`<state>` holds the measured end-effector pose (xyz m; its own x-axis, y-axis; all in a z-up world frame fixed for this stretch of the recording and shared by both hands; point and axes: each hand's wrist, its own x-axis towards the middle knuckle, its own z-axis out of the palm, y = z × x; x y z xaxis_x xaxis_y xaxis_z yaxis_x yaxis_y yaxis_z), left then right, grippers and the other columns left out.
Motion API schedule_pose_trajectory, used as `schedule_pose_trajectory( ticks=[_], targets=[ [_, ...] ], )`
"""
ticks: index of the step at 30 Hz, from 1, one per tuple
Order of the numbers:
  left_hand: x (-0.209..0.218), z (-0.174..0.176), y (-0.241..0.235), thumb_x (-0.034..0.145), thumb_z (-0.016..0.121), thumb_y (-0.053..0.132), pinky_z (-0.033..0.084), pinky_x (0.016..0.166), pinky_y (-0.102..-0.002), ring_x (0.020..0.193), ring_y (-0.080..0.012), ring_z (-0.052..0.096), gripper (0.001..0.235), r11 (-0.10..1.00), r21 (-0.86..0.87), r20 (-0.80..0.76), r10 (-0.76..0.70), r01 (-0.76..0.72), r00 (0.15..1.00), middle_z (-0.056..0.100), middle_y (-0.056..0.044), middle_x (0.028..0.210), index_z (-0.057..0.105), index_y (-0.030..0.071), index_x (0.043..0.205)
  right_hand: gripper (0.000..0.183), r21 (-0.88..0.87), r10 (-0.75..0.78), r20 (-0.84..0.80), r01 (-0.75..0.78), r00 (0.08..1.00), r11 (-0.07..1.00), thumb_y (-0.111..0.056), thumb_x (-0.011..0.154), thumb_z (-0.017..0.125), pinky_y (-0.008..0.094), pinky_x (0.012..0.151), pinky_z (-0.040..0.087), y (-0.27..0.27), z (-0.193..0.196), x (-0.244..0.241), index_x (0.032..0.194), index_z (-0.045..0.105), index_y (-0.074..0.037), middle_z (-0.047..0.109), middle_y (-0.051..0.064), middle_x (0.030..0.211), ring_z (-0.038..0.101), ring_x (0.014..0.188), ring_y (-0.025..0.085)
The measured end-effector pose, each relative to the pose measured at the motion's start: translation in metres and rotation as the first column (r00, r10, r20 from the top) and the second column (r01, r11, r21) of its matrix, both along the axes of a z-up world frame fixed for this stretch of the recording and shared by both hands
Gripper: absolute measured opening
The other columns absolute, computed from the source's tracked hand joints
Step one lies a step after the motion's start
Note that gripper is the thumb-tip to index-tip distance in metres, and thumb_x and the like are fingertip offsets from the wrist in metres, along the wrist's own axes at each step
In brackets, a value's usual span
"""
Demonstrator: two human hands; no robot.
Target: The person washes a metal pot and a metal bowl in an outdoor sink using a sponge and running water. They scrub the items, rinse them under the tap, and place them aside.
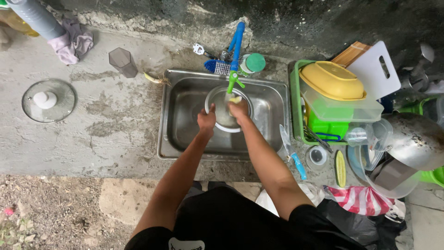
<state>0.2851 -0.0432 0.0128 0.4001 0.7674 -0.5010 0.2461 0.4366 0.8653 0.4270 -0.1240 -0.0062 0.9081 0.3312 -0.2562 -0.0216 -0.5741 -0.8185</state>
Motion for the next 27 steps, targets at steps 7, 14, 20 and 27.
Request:
schedule_pose_trajectory(
  ticks=[7,14,20,27],
  targets=[
    [0.000,-0.004,-0.003,0.095,0.070,0.041,0.052,0.084,-0.037,0.093,-0.0183,0.068,0.043,1.000,0.014,0.000,-0.007,0.007,1.000,0.077,-0.011,0.100,0.074,0.003,0.114,0.032,-0.106,0.118,-0.016,-0.120,0.993,0.987,-0.024,0.082,0.064,0.043,0.078,0.056,0.011,0.004,-0.009,0.106,0.078,-0.008,0.077,0.013,0.097,0.075,0.092,0.027],
    [-0.012,-0.005,0.003,0.095,0.070,0.041,0.053,0.085,-0.038,0.093,-0.0192,0.068,0.044,0.999,0.031,-0.002,0.010,-0.010,1.000,0.077,-0.012,0.101,0.074,0.003,0.114,0.044,-0.202,0.055,-0.020,-0.058,0.998,0.978,-0.046,0.085,0.076,0.044,0.076,0.057,0.014,0.026,-0.010,0.094,0.078,-0.003,0.077,0.017,0.089,0.076,0.084,0.030],
    [-0.023,-0.005,0.011,0.093,0.072,0.039,0.052,0.088,-0.038,0.098,-0.0202,0.068,0.044,0.999,-0.001,0.010,0.055,-0.055,0.998,0.076,-0.013,0.107,0.073,0.004,0.119,0.031,0.033,-0.149,0.086,0.146,0.985,0.989,-0.037,0.092,0.074,0.040,0.078,0.056,0.000,0.054,-0.002,0.104,0.078,-0.009,0.079,0.012,0.089,0.075,0.081,0.026],
    [-0.029,-0.012,0.019,0.093,0.072,0.038,0.052,0.085,-0.038,0.096,-0.0191,0.068,0.042,0.998,-0.005,0.045,0.065,-0.065,0.997,0.076,-0.010,0.104,0.074,0.004,0.117,0.051,0.530,-0.061,0.297,-0.112,0.953,0.841,-0.009,0.090,0.075,0.032,0.084,0.057,0.006,0.126,-0.036,0.140,0.065,-0.011,0.073,0.012,0.119,0.070,0.099,0.019]
  ],
)
